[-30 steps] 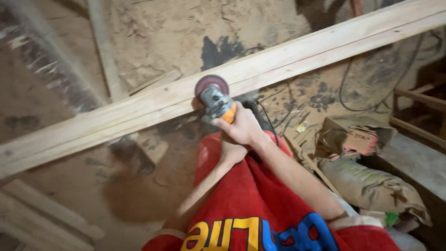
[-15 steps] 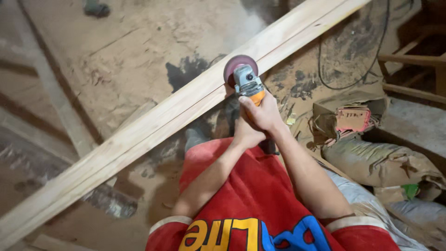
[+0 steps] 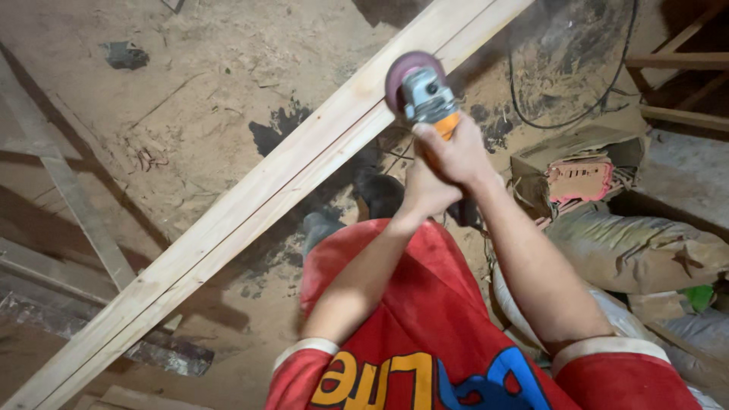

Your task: The person sands a wooden board using a power sander. The person moves the tool across the top surface and along the edges of the board.

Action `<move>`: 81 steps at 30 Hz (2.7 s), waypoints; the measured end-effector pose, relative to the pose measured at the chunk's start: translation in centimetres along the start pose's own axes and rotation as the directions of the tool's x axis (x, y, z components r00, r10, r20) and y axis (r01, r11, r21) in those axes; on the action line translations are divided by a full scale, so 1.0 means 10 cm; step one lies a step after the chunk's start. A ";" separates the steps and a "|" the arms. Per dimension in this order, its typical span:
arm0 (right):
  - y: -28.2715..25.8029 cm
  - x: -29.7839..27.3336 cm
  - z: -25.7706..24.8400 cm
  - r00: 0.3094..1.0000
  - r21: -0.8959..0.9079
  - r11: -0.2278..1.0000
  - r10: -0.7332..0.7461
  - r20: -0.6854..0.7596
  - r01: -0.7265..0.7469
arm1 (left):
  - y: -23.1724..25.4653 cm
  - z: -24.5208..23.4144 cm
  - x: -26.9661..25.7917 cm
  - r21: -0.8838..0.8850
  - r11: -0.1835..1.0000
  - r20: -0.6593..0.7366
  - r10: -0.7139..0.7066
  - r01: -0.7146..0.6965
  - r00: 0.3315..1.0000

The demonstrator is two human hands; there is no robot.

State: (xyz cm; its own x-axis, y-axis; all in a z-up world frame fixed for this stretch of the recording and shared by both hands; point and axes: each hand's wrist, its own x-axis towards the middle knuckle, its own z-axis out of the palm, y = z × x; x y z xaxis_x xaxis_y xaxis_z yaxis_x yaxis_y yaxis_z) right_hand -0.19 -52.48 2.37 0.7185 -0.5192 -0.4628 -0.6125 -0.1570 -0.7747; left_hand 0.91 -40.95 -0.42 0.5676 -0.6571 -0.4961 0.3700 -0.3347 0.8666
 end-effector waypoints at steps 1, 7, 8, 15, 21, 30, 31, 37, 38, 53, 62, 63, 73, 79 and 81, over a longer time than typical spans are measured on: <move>0.04 0.05 -0.07 1.000 -0.016 1.000 0.013 -0.016 -0.013 | 0.03 0.04 0.07 -0.047 0.997 -0.017 0.056 -0.057 0.998; 0.03 0.19 0.11 0.988 0.238 0.967 0.114 -0.106 -0.086 | 0.14 -0.29 0.30 0.231 0.971 0.050 -0.076 0.062 0.996; -0.03 0.19 0.21 0.985 0.262 0.960 0.132 -0.111 -0.099 | 0.14 -0.41 0.27 0.301 0.939 0.062 -0.192 0.165 0.979; -0.63 -0.27 1.28 0.999 0.144 0.989 -0.021 0.027 0.017 | -0.20 -1.29 -0.55 0.219 0.950 -0.103 -0.204 0.223 0.973; -1.07 -0.79 2.02 0.963 0.061 0.998 0.017 0.268 -0.035 | -0.75 -1.85 -1.40 0.034 0.996 -0.220 0.086 -0.081 0.972; -1.21 -1.10 2.59 0.862 -0.311 0.950 0.179 0.474 -0.026 | -1.12 -1.83 -2.07 -0.387 0.920 -0.415 -0.114 -0.062 0.903; -1.20 -1.08 2.53 0.848 -0.350 0.937 0.198 0.492 -0.016 | -1.09 -1.74 -2.03 -0.388 0.919 -0.399 -0.107 -0.062 0.911; -1.03 -0.96 1.87 0.923 -0.351 0.936 0.157 0.350 -0.026 | -0.74 -1.23 -1.58 -0.327 0.940 -0.331 -0.018 -0.097 0.944; -0.98 -0.92 1.74 0.932 -0.299 0.953 0.157 0.328 -0.056 | -0.67 -1.14 -1.49 -0.317 0.943 -0.321 -0.004 -0.103 0.947; -0.51 0.46 -0.20 0.991 -0.036 0.999 -0.002 0.131 0.007 | 0.38 0.00 0.41 0.000 0.971 -0.086 -0.239 0.240 0.967; -0.11 0.91 -1.07 0.999 -0.074 0.996 0.043 0.034 -0.040 | 0.67 0.72 1.06 -0.141 0.990 0.007 -0.029 0.030 1.000; -0.06 0.95 -1.13 1.000 -0.044 0.999 0.020 0.023 -0.019 | 0.69 0.75 1.12 -0.119 0.993 0.007 -0.006 0.007 1.000; 0.15 1.19 -1.26 0.990 0.185 0.983 0.049 -0.129 -0.024 | 0.76 0.73 1.53 0.294 0.939 0.111 -0.218 0.177 0.970; -0.17 0.87 -0.56 0.997 0.117 0.993 -0.008 -0.076 0.017 | 0.60 0.11 0.98 0.160 0.983 0.046 -0.099 0.091 0.994; -0.25 0.77 -0.37 0.999 0.145 0.988 0.045 0.000 -0.045 | 0.58 -0.05 0.82 0.125 0.986 0.017 -0.115 0.112 0.993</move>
State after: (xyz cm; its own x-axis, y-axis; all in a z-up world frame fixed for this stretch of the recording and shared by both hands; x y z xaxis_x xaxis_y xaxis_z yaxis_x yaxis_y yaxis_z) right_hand 5.71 -59.17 2.34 0.6901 -0.5255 -0.4976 -0.5898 -0.0099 -0.8075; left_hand 8.08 -47.94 0.56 0.5085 -0.6254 -0.5919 0.3368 -0.4881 0.8052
